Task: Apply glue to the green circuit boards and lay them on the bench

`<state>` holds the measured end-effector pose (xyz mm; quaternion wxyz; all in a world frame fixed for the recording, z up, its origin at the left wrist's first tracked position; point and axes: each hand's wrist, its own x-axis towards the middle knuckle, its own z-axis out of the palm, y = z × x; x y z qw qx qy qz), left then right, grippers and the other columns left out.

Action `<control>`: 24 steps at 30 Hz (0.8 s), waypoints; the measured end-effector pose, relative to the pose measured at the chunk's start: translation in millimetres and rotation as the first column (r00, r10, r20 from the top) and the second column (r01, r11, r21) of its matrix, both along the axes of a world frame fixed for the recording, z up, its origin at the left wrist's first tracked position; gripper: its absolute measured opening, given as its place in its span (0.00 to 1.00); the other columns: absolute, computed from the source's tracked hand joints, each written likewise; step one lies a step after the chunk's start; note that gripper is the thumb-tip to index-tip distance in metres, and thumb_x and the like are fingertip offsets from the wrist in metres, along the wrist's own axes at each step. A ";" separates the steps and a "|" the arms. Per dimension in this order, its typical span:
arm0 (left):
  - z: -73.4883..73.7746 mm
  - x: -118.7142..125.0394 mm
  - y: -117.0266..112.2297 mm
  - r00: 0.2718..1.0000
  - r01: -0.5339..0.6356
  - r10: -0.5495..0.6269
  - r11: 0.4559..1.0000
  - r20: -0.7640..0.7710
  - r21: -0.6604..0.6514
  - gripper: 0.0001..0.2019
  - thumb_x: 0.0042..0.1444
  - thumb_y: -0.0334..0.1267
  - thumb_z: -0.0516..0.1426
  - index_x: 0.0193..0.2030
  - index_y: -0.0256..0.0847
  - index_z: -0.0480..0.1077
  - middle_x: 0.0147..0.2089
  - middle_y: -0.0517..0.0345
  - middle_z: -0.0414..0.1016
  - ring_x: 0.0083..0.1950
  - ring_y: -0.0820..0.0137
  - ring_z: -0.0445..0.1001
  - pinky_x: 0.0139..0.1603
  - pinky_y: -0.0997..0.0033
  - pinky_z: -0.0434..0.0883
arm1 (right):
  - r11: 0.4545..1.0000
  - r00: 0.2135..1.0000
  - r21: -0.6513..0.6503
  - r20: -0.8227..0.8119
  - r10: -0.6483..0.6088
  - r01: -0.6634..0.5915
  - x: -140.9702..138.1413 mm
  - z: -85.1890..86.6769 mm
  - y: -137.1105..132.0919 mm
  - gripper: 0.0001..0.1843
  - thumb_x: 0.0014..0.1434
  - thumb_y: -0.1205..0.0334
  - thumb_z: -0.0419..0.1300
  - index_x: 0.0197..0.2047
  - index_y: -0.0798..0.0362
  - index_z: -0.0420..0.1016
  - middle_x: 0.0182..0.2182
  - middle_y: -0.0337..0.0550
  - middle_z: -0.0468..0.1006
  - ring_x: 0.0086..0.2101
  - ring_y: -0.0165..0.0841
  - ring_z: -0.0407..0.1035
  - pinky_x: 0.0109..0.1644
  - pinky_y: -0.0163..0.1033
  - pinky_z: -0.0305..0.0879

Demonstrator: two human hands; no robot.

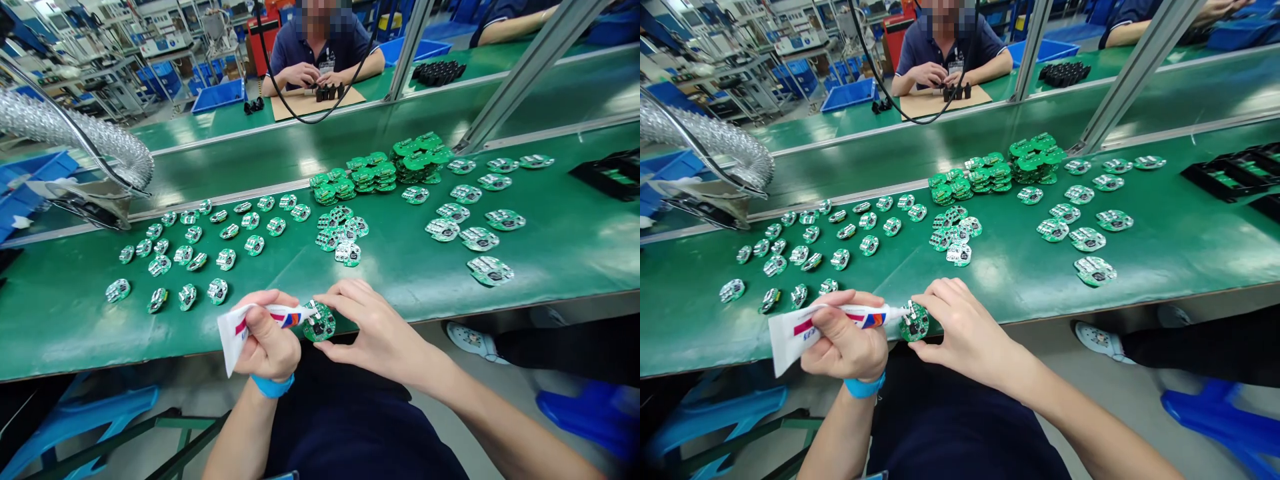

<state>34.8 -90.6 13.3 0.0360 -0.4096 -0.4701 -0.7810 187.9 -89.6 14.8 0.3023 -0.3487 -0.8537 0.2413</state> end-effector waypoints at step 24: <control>-11.4 6.0 -14.1 0.991 -0.041 0.052 0.995 -0.124 0.096 0.16 0.74 0.46 0.56 0.37 0.40 0.75 0.24 0.64 0.75 0.19 0.69 0.75 0.24 0.67 0.73 | 0.999 0.999 0.017 -0.021 -0.039 0.039 6.5 -2.3 3.4 0.25 0.58 0.66 0.72 0.58 0.52 0.75 0.44 0.47 0.77 0.45 0.44 0.71 0.49 0.50 0.70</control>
